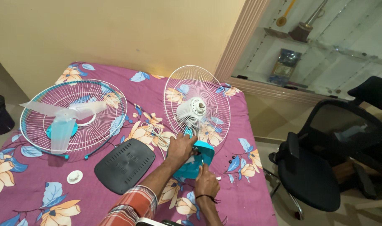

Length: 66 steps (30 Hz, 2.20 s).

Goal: The person uses a screwdriver to tighten screws on the base of a disassembled table fan. The fan blades and front grill are removed and placed on the bed nearby. The person repeatedly adjusts and tightens the screws on the fan's control panel area.

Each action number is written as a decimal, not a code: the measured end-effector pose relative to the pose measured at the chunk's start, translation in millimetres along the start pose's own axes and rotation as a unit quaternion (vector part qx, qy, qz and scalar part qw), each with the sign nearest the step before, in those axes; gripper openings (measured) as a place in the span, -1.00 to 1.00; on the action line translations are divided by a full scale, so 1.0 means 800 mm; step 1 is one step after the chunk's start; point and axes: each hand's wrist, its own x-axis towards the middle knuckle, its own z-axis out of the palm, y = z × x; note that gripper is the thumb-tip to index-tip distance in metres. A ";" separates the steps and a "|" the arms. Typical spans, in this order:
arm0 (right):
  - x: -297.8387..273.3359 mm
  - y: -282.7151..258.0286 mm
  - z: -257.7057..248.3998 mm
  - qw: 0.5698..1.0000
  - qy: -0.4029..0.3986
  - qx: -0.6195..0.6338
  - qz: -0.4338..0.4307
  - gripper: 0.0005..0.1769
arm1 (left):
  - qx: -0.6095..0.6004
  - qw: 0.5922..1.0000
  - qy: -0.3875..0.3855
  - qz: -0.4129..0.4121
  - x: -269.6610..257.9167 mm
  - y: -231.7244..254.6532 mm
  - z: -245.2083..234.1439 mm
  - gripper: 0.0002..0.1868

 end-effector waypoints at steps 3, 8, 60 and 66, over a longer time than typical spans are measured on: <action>0.006 0.011 0.003 0.993 0.050 -0.064 -0.083 -0.72 | 0.022 0.999 -0.032 -0.012 -0.001 -0.001 0.000 -0.53; 0.014 0.027 0.023 0.991 0.071 -0.063 -0.099 -0.74 | 0.044 0.998 -0.028 -0.020 -0.002 -0.003 0.000 -0.45; 0.014 0.025 -0.004 0.997 0.040 0.008 -0.068 -0.78 | 0.038 0.998 -0.043 -0.004 0.017 0.007 0.006 -0.38; 0.024 0.051 0.017 0.986 0.033 0.158 -0.041 -0.73 | 0.063 0.995 -0.073 -0.007 0.019 0.010 0.006 -0.38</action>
